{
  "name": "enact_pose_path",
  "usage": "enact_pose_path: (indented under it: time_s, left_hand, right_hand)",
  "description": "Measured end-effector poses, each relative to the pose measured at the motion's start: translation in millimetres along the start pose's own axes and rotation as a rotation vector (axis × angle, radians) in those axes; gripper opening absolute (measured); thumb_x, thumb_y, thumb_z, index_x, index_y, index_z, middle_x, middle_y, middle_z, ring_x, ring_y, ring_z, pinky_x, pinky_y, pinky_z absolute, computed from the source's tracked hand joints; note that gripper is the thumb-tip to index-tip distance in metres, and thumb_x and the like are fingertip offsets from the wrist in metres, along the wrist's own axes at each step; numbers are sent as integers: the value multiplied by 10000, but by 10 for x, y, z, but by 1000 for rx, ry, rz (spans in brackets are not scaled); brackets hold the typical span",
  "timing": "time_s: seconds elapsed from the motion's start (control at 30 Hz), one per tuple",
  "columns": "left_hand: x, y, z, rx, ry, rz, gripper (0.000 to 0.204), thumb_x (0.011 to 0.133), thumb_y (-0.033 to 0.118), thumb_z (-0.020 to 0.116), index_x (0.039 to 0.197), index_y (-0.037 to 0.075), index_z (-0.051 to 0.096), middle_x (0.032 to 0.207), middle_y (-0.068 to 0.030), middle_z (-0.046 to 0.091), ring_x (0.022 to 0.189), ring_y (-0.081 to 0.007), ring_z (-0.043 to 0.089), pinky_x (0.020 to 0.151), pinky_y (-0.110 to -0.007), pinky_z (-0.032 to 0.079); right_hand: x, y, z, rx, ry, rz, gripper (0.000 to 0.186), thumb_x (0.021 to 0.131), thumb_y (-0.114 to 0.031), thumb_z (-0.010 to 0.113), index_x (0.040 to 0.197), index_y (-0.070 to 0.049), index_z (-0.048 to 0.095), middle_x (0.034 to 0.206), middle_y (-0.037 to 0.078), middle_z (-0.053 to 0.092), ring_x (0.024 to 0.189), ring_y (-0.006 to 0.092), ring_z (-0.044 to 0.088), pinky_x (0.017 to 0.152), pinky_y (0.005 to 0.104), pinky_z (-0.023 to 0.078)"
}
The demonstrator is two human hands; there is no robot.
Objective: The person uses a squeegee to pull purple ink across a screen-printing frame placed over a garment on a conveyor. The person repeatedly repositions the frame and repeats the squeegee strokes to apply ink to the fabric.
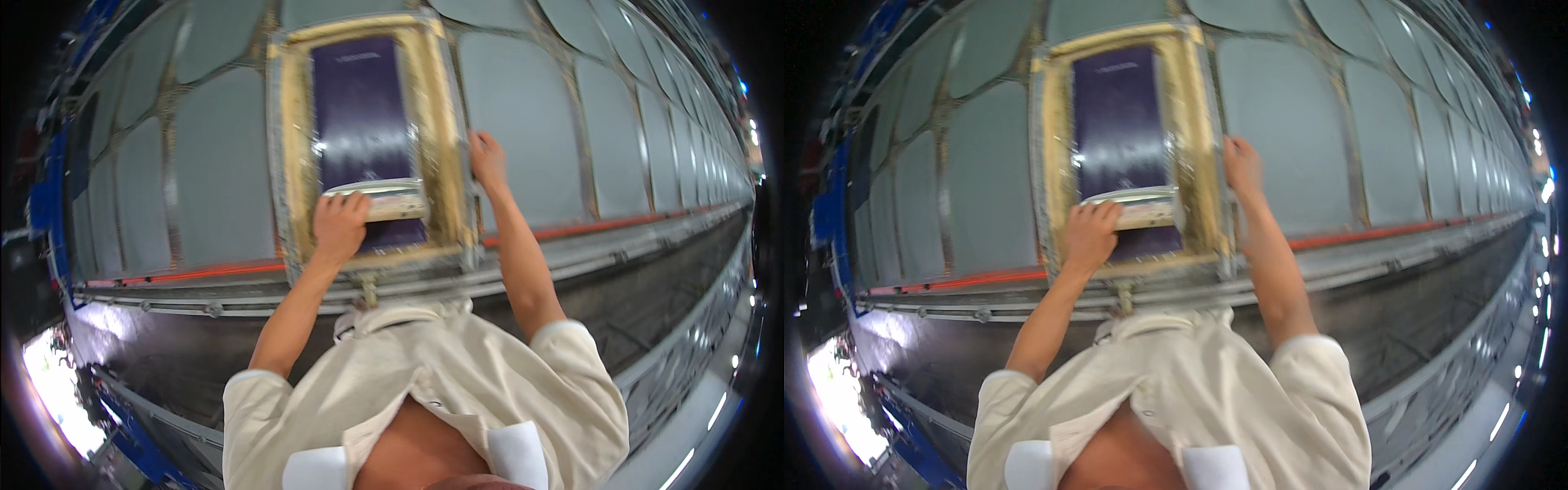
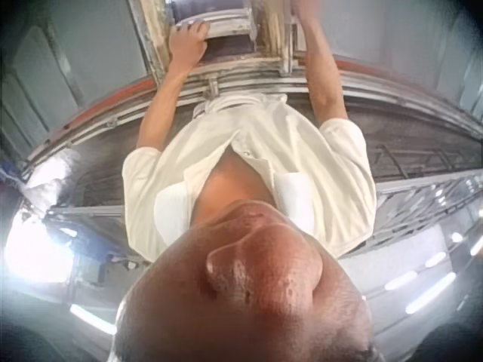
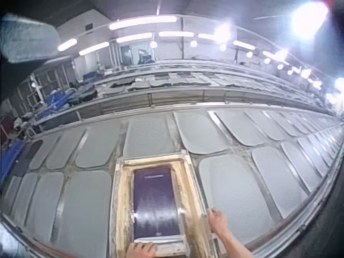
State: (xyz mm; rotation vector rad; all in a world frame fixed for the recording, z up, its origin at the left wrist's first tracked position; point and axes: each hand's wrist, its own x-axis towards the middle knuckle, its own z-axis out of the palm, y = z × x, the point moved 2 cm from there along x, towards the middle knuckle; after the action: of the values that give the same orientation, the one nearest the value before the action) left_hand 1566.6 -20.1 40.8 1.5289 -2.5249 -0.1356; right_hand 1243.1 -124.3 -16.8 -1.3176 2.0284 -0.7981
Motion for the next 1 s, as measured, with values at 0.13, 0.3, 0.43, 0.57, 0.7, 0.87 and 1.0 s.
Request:
enact_pose_path:
  time_s: [0.13, 0.3, 0.43, 0.57, 0.7, 0.87, 1.0]
  left_hand:
    - [1024, -616, 133, 58, 84, 11, 447, 679, 40, 719, 1118, 119, 686, 1141, 3, 676, 996, -229, 610, 871, -395, 434]
    - [2374, -1547, 208, 156, 164, -17, 336, 734, 102, 738, 1068, 142, 724, 1079, -5, 702, 946, -243, 635, 853, -404, 448]
    - [3016, -1760, -76, -29, 62, -25, 219, 785, 215, 783, 988, 138, 753, 932, -76, 726, 900, -321, 680, 807, -456, 506]
    - [3374, -1868, -231, -72, -31, -42, 270, 793, 302, 799, 1019, 161, 757, 918, -100, 737, 909, -347, 694, 783, -474, 534]
    - [3530, -1919, -110, -32, -131, -111, 297, 785, 339, 800, 1024, 166, 760, 917, -110, 742, 901, -348, 699, 779, -484, 541]
    - [3017, -1642, -49, -13, -60, -109, 203, 773, 293, 798, 937, 175, 773, 866, -95, 747, 860, -316, 723, 782, -460, 562]
    - [2195, -1173, -130, -17, -35, -58, 121, 781, 248, 754, 866, 163, 748, 833, -63, 731, 851, -295, 722, 754, -443, 543]
  right_hand:
    - [111, -125, -198, -423, -106, 10, 329, 973, -398, 609, 1018, -93, 724, 811, 178, 691, 771, 386, 661, 713, 447, 522]
    - [768, -826, -29, -155, -129, -395, 346, 916, -323, 733, 1189, -113, 699, 1029, 155, 683, 962, 369, 643, 827, 449, 522]
    - [1382, -1825, 231, -120, -37, -886, 484, 870, -408, 770, 1205, -70, 682, 1129, 148, 692, 1079, 347, 605, 957, 459, 476]
    - [1981, -2358, 731, -567, -319, -894, 530, 828, -430, 789, 1228, -95, 699, 1140, 131, 714, 1208, 333, 579, 1069, 487, 415]
    - [2277, -2399, 1052, -703, -414, -811, 447, 806, -399, 803, 1114, -81, 741, 958, 140, 742, 1040, 351, 662, 988, 465, 481]
    - [1870, -2185, 1061, -670, -460, -737, 368, 817, -366, 801, 1069, -100, 764, 879, 151, 746, 907, 352, 706, 962, 445, 503]
    - [995, -1821, 889, -510, -425, -859, 306, 749, -270, 856, 933, -51, 749, 759, 179, 700, 764, 386, 681, 752, 456, 549]
